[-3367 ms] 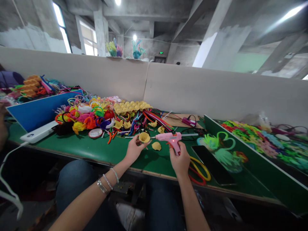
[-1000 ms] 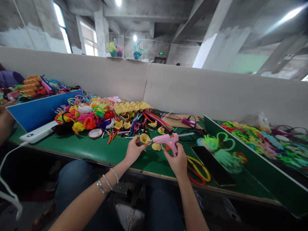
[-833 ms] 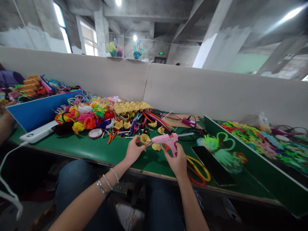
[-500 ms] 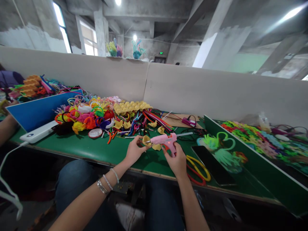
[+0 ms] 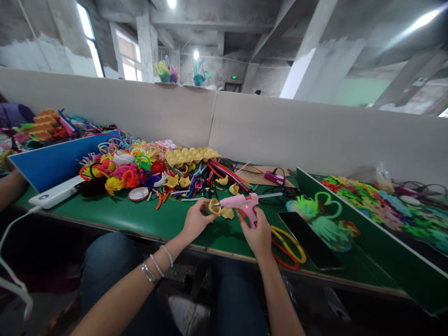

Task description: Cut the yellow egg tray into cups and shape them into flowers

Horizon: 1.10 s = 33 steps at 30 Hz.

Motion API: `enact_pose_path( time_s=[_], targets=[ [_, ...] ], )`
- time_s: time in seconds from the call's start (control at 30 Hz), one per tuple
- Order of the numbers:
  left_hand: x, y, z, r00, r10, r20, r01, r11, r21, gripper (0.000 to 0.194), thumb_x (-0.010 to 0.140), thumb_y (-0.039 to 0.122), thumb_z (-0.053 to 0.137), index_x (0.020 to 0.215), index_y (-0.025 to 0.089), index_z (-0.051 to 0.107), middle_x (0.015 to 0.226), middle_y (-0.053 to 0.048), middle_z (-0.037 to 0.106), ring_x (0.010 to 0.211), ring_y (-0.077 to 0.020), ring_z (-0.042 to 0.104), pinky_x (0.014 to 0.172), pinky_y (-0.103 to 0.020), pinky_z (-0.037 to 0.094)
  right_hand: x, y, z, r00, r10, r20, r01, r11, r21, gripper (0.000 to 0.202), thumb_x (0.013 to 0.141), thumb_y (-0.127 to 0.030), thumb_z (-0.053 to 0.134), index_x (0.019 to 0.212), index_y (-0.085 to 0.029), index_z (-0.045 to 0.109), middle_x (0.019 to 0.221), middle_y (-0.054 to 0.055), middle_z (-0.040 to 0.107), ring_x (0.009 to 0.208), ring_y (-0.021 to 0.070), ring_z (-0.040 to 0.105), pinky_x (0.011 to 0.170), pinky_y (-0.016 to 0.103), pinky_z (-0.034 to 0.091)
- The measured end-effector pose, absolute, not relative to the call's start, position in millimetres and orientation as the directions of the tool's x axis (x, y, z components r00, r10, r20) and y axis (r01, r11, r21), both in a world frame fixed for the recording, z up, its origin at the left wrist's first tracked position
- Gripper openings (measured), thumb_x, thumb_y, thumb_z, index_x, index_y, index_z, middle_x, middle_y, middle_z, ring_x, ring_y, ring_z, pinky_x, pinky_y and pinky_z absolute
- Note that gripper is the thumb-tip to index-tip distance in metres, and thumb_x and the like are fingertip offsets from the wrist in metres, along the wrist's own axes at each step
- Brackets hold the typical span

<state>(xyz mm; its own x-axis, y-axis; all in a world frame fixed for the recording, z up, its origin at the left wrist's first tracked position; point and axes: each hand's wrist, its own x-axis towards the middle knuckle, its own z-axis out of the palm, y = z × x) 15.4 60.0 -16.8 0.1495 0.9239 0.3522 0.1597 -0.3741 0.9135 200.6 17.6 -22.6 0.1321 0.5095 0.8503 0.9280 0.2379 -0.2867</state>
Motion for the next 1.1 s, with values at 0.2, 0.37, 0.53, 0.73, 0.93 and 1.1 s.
enact_pose_path(
  time_s=[0.2,0.37,0.53,0.73,0.93,1.1],
  targets=[
    [15.3,59.3,-16.7,0.155,0.924,0.35,0.151,-0.373,0.916,0.032,0.058,0.03,0.069,0.085,0.019,0.056,0.068,0.001,0.063,0.056,-0.0109,0.054,0.052,-0.021,0.039,200.2,17.3,-21.5,0.134,0.509,0.85,0.925,0.244,-0.291,0.037,0.075,-0.042,0.056,0.1,-0.015,0.051,0.087,0.012,0.063,0.073,0.0219,0.062,0.061,0.032,0.05],
    [15.3,59.7,-17.2,0.158,0.922,0.354,0.154,-0.378,0.913,0.034,0.058,0.033,0.069,0.086,0.019,0.056,0.068,0.002,0.063,0.053,-0.0101,0.053,0.051,-0.02,0.038,202.0,17.8,-24.2,0.132,0.523,0.842,0.922,0.247,-0.298,0.037,0.076,-0.041,0.056,0.101,-0.014,0.051,0.088,0.012,0.063,0.073,0.0218,0.061,0.06,0.032,0.05],
    [15.0,60.1,-18.1,0.159,0.919,0.36,0.168,-0.385,0.907,0.035,0.059,0.034,0.069,0.086,0.019,0.055,0.068,0.002,0.063,0.054,-0.0101,0.053,0.051,-0.02,0.038,202.7,18.2,-25.2,0.116,0.522,0.845,0.926,0.25,-0.282,0.037,0.076,-0.041,0.056,0.101,-0.014,0.051,0.088,0.012,0.063,0.074,0.0222,0.062,0.061,0.032,0.05],
    [15.3,60.1,-17.7,0.15,0.925,0.349,0.147,-0.37,0.917,0.033,0.058,0.032,0.07,0.084,0.019,0.055,0.068,0.002,0.063,0.055,-0.0103,0.053,0.052,-0.02,0.038,202.3,17.4,-23.4,0.105,0.507,0.856,0.93,0.256,-0.265,0.035,0.077,-0.039,0.055,0.101,-0.014,0.051,0.087,0.012,0.063,0.075,0.0225,0.062,0.063,0.033,0.05],
    [14.9,59.7,-17.8,0.149,0.925,0.35,0.145,-0.371,0.917,0.033,0.058,0.031,0.07,0.085,0.019,0.055,0.068,0.002,0.063,0.055,-0.0102,0.053,0.051,-0.02,0.038,203.5,17.8,-25.7,0.103,0.502,0.858,0.927,0.265,-0.267,0.033,0.077,-0.038,0.055,0.101,-0.016,0.05,0.088,0.011,0.063,0.076,0.0225,0.062,0.063,0.033,0.051],
    [14.8,59.6,-16.9,0.148,0.928,0.342,0.14,-0.362,0.921,0.032,0.059,0.031,0.069,0.085,0.019,0.055,0.069,0.002,0.063,0.054,-0.01,0.053,0.052,-0.02,0.038,203.9,17.6,-26.3,0.105,0.499,0.86,0.925,0.269,-0.268,0.034,0.076,-0.038,0.056,0.101,-0.014,0.051,0.088,0.012,0.063,0.076,0.0231,0.062,0.062,0.033,0.051]
  ],
)
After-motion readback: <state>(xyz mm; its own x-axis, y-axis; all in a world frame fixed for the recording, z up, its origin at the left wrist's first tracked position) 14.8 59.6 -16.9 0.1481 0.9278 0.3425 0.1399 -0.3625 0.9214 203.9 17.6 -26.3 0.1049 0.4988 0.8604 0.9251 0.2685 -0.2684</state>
